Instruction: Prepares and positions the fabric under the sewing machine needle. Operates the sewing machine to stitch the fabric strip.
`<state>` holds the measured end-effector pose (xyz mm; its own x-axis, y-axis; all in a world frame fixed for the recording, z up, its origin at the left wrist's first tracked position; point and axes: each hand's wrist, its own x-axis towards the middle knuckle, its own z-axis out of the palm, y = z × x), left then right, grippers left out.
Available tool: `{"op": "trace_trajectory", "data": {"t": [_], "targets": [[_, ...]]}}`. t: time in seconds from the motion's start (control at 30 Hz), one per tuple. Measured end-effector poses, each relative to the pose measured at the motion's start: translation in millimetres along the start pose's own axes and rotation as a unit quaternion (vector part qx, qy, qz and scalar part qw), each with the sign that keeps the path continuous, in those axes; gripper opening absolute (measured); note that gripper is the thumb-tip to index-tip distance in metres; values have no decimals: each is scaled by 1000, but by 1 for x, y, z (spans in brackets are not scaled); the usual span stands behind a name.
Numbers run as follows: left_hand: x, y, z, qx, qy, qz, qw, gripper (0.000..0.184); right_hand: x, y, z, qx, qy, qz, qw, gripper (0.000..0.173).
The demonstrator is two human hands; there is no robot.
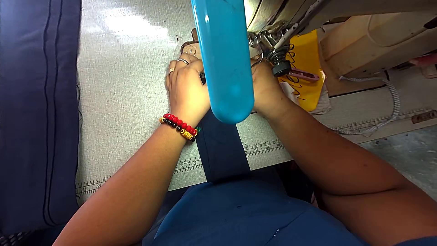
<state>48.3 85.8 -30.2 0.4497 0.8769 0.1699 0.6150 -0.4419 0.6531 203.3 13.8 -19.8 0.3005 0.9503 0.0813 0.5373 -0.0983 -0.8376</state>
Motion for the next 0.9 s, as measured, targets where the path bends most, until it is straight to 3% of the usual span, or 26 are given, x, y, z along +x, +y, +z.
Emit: {"op": "trace_trajectory", "data": {"t": [0.9], "targets": [[2,2,0,9,-17,-9,1000,22,5,7,9,-16,41,-22,999,10]]}}
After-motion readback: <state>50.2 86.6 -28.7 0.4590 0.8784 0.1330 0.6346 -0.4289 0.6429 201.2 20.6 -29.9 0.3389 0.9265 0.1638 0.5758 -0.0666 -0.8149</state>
